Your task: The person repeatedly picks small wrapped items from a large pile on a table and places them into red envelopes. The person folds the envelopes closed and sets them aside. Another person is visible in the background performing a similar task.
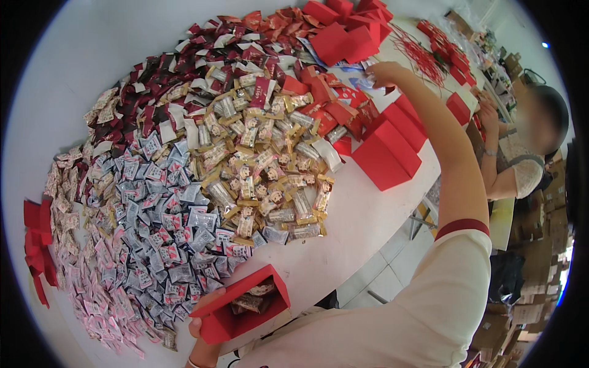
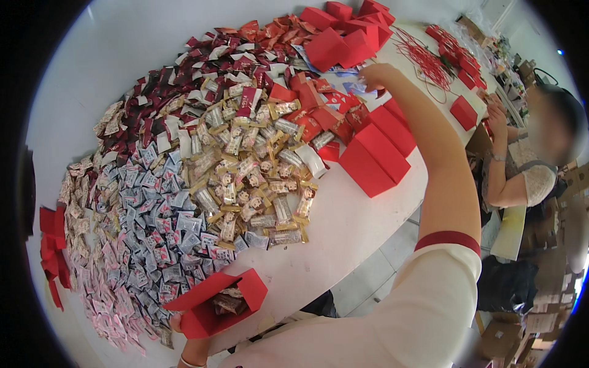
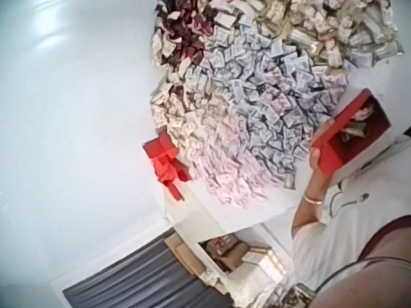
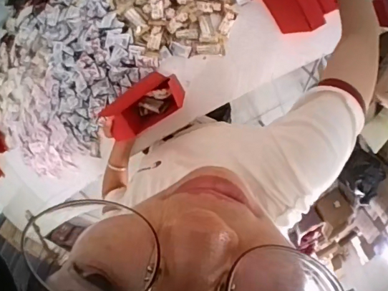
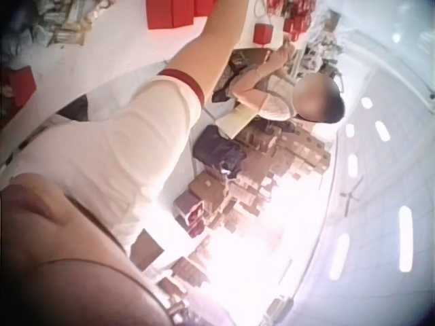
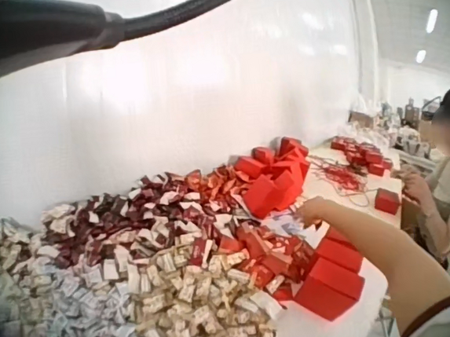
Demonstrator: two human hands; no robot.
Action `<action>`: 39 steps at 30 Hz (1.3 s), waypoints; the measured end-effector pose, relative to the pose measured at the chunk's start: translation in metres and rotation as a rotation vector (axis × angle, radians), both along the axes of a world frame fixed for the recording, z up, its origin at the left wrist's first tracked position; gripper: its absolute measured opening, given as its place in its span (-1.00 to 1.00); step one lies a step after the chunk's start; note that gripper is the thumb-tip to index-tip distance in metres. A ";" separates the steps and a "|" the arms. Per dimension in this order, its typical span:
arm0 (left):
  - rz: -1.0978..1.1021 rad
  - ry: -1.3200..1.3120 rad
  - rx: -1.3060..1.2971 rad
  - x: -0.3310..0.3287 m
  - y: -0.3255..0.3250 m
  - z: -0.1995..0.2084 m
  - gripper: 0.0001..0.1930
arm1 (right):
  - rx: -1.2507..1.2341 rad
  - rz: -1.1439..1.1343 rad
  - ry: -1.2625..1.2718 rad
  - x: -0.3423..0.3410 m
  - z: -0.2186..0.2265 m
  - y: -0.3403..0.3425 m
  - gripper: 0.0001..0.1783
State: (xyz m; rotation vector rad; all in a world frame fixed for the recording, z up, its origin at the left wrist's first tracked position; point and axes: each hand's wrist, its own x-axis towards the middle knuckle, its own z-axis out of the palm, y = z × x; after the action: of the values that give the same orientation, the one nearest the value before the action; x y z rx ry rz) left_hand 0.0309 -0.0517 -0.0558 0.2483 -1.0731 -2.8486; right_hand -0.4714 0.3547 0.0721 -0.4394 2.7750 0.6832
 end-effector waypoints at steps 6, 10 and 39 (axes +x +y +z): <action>-0.010 0.082 0.031 -0.005 0.004 0.013 -0.21 | 0.083 0.100 0.035 -0.025 -0.045 -0.010 -0.67; -0.045 0.052 0.014 -0.004 0.000 0.007 -0.21 | -0.038 0.017 0.133 -0.026 -0.023 -0.017 -0.76; 0.378 0.200 -0.545 -0.048 0.004 0.100 -0.75 | -1.105 0.784 0.483 0.405 -0.008 -0.249 -0.46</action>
State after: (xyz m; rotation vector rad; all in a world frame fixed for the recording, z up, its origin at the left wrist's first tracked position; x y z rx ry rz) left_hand -0.0175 -0.0478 0.0445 0.1035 -1.5079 -2.1093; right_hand -0.0668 0.1060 0.0639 -1.7981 3.1165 -0.8769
